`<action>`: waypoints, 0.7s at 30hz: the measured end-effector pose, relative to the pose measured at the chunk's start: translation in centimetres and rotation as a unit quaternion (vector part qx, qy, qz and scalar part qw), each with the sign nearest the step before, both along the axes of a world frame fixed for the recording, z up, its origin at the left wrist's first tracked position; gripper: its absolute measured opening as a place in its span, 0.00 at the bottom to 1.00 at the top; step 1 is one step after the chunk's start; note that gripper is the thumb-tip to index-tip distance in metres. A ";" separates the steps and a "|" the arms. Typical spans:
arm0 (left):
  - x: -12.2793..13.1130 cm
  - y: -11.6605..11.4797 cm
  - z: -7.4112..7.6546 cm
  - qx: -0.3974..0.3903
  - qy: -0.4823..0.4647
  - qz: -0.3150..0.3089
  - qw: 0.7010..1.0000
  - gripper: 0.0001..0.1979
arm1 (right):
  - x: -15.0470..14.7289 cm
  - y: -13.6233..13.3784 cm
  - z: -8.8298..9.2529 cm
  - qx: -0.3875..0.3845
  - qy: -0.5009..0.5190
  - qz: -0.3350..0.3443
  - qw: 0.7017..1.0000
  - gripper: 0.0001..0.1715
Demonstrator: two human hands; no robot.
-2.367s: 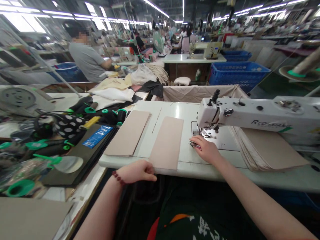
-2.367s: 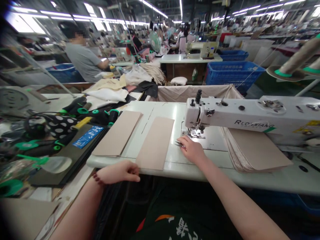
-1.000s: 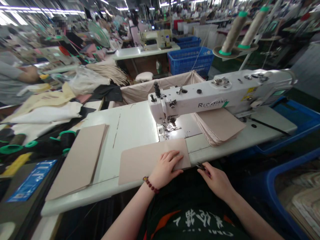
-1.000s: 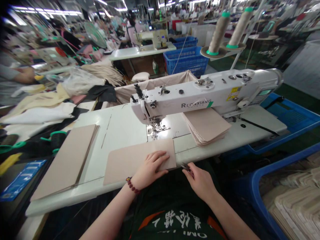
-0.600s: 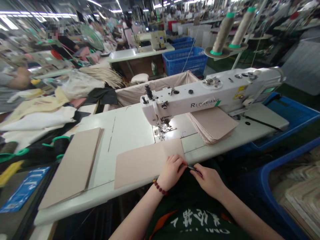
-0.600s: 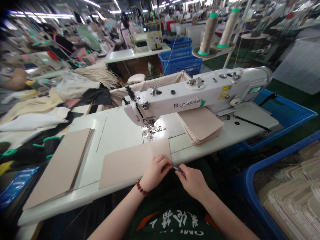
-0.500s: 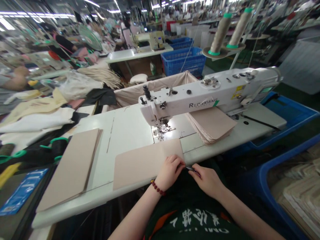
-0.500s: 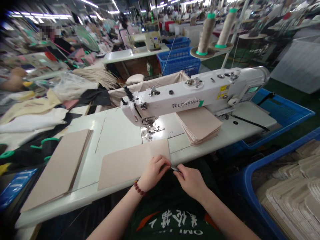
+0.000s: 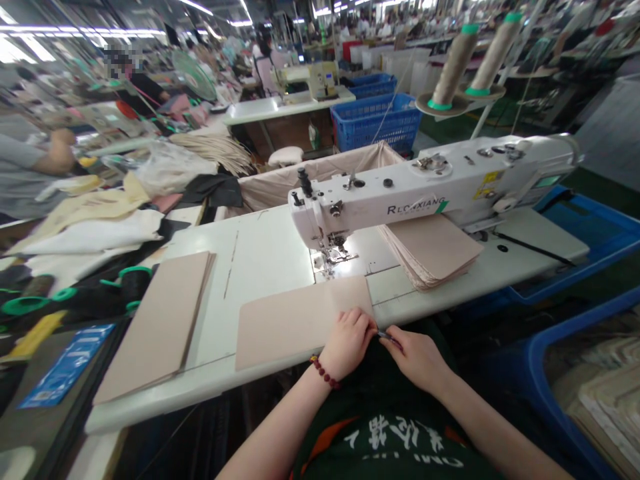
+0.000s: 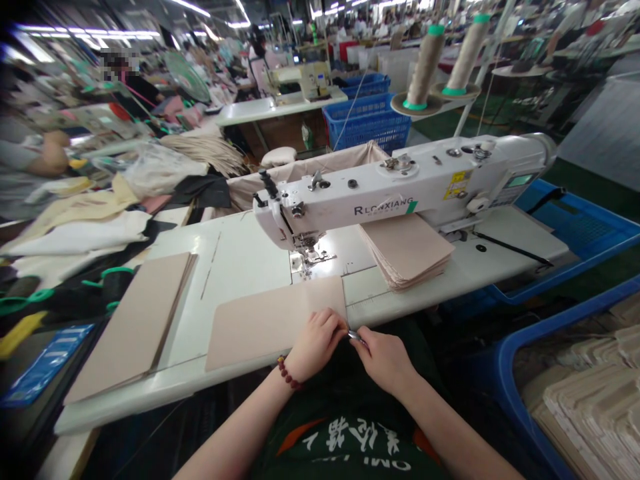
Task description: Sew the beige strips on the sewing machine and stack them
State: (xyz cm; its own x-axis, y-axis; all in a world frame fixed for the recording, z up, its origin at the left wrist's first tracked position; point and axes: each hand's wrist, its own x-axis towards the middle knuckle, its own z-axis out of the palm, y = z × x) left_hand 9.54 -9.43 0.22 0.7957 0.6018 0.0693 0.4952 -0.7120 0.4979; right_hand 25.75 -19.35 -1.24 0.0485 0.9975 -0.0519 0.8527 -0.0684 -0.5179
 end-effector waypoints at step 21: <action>-17.1 6.7 2.2 0.045 -0.006 0.263 0.964 0.22 | -2.0 2.3 -0.1 0.066 0.039 0.061 0.995 0.27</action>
